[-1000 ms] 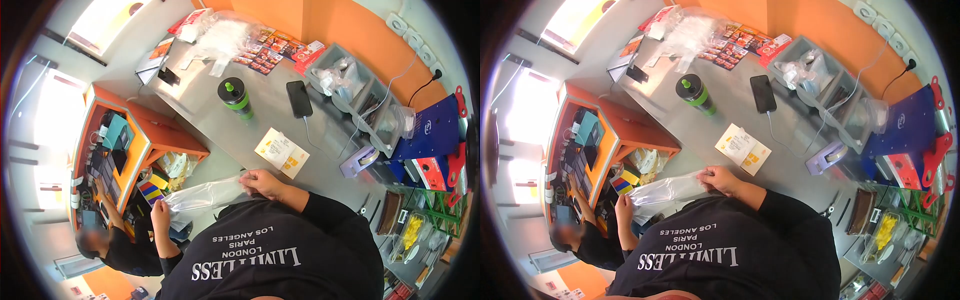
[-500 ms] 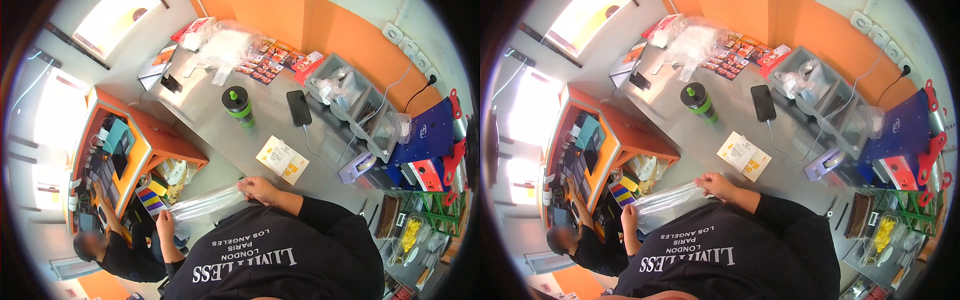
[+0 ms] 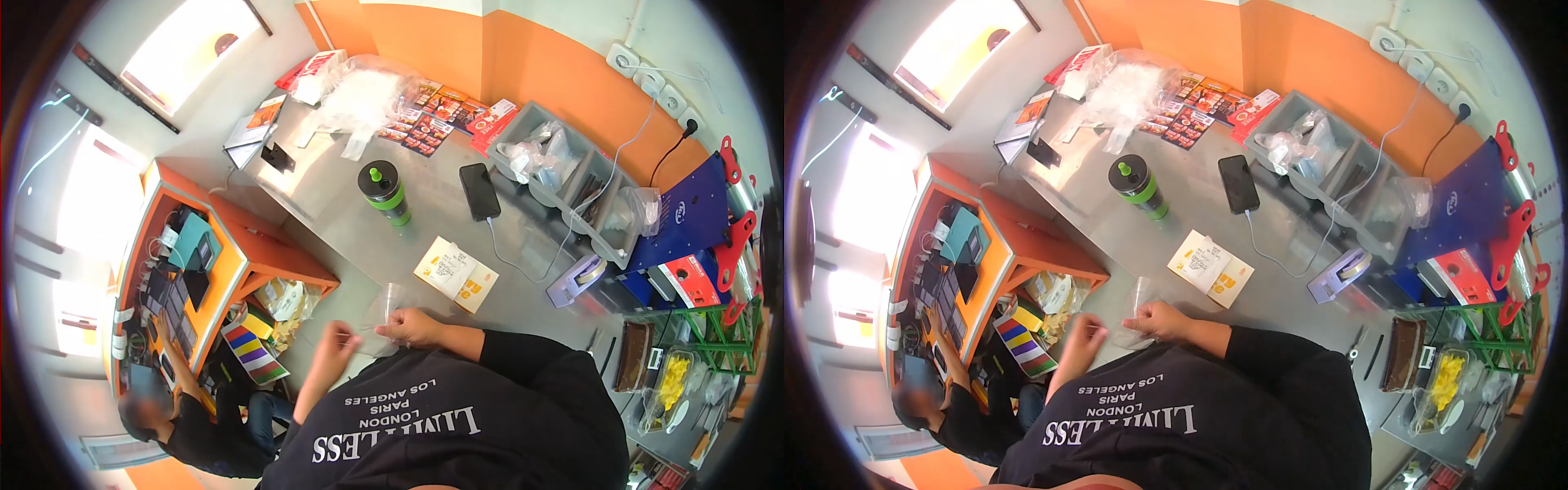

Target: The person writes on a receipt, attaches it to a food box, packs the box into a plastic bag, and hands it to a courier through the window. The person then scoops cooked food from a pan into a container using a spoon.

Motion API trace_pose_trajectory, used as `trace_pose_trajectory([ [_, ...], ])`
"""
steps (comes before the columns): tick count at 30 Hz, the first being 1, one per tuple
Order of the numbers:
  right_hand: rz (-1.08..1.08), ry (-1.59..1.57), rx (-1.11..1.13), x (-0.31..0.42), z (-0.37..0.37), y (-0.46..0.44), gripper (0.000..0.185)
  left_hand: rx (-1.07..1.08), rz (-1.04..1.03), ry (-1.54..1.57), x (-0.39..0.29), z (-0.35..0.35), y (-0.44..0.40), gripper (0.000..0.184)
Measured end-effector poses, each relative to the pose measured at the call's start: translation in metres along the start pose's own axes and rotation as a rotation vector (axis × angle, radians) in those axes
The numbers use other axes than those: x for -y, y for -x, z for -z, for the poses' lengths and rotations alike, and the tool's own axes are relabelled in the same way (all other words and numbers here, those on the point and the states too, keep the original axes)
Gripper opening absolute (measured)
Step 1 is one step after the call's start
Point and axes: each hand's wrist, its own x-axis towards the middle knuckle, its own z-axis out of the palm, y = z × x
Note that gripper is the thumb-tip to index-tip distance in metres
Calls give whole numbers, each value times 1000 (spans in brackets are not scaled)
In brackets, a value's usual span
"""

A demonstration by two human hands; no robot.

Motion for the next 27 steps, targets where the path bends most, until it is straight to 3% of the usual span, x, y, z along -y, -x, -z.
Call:
trace_pose_trajectory([
  [2,-19,90,26,13,-3,2,42,255,28,245,6,-40,-10,29],
  [4,-36,175,50,15,-4,3,43,260,67,205,-8,-57,-18,30],
  [6,-5,-117,5,7,-3,1,51,273,78,170,-3,-62,-25,34],
  [7,-5,-120,1,3,-2,1,51,278,79,169,0,-62,-26,34],
  [9,68,-64,-67,-3,0,2,53,334,215,450,5,-63,-28,21],
  [10,67,-65,-68,-5,5,1,53,336,216,451,12,-62,-29,21],
  [12,23,269,-92,-3,18,0,47,342,231,851,21,-59,-32,10],
  [13,21,267,-92,-15,24,-5,47,343,233,852,24,-58,-32,10],
  [15,524,638,-267,-25,31,-11,36,62,271,970,9,-50,-31,11],
  [16,370,788,-312,-20,34,2,28,-25,299,1049,0,-43,-32,9],
  [17,368,788,-310,-10,38,7,28,-26,301,1051,13,-32,-33,9],
  [19,77,474,-327,-1,42,10,27,-101,302,1352,48,-9,-37,11],
  [20,145,207,-345,-10,41,6,28,-98,349,1414,40,-3,-35,11],
  [21,142,205,-341,-4,38,5,28,-104,352,1414,33,-1,-31,11],
  [23,103,-133,-422,12,37,1,30,-46,525,1345,12,0,-24,6],
  [24,103,-132,-416,24,35,1,30,-114,651,1101,-17,-2,-21,17],
  [25,52,-406,-394,35,31,2,29,-122,652,1102,-8,1,-20,17],
  [26,-6,-680,-367,40,27,2,29,14,385,767,-6,5,-20,27],
  [27,-12,-676,-358,39,27,3,29,141,121,426,-6,8,-18,37],
])
